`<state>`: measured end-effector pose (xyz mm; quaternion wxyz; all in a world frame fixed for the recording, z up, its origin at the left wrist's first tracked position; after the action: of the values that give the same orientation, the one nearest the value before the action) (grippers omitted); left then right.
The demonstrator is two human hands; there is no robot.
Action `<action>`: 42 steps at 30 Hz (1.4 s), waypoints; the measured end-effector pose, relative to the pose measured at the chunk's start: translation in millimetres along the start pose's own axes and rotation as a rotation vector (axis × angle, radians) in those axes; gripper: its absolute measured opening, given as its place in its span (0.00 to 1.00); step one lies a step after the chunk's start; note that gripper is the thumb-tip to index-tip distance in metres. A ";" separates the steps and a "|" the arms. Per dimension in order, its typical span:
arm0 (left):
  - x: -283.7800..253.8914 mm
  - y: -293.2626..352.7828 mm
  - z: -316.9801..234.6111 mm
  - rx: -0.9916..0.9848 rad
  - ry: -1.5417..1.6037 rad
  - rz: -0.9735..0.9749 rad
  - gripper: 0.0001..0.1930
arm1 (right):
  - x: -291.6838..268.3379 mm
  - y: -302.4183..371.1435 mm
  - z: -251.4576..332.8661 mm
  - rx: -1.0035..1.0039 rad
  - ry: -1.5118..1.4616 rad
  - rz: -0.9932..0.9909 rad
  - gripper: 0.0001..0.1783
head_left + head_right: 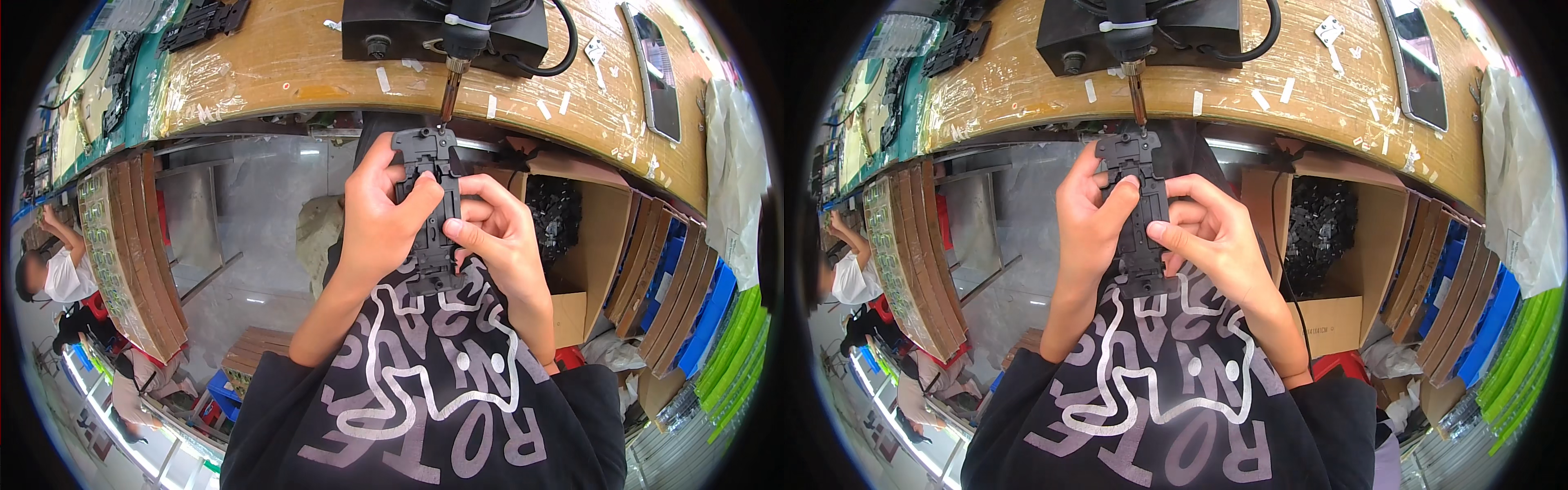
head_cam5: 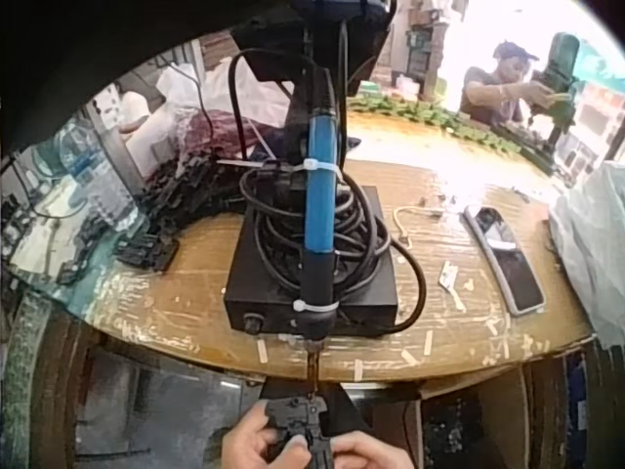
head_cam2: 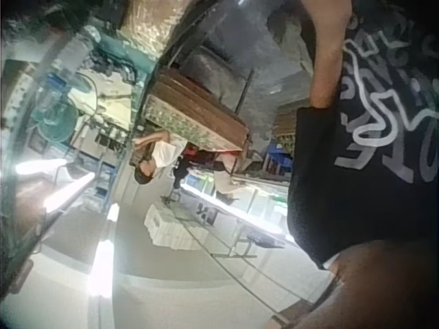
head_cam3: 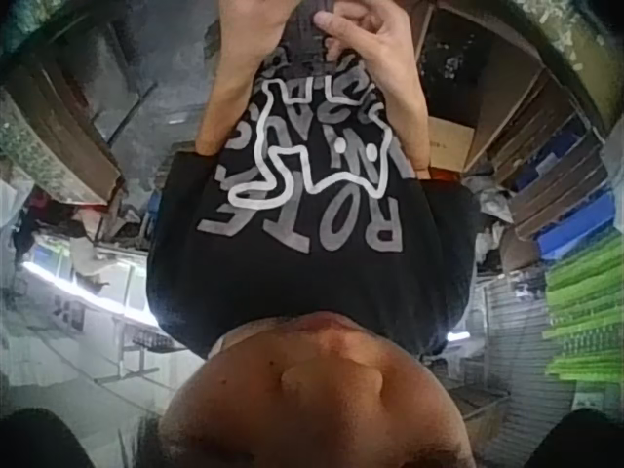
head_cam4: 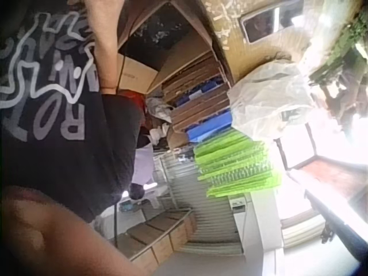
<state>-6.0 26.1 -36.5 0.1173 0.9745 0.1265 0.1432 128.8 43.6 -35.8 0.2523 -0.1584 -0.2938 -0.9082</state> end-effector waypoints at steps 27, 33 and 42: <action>-3.5 -3.8 3.7 -0.010 -0.050 -0.012 0.11 | -0.9 -4.9 -3.1 0.029 -0.001 -0.014 0.14; -0.9 -4.5 -0.1 -0.009 -0.020 -0.002 0.11 | 0.9 -3.9 1.9 -0.009 0.000 -0.020 0.14; 0.0 -5.7 0.6 -0.001 -0.012 0.004 0.11 | -0.5 -5.4 -0.3 -0.032 0.008 -0.025 0.14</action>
<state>-7.1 31.4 -38.6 0.1181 0.9756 0.1238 0.1378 126.2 47.4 -38.7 0.2395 -0.1550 -0.2804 -0.9165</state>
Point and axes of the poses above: each hand's wrist, its own y-axis away from the middle knuckle, its own x-axis out of the palm, z = x × y, the point moved 1 cm from there along -y, towards the middle knuckle
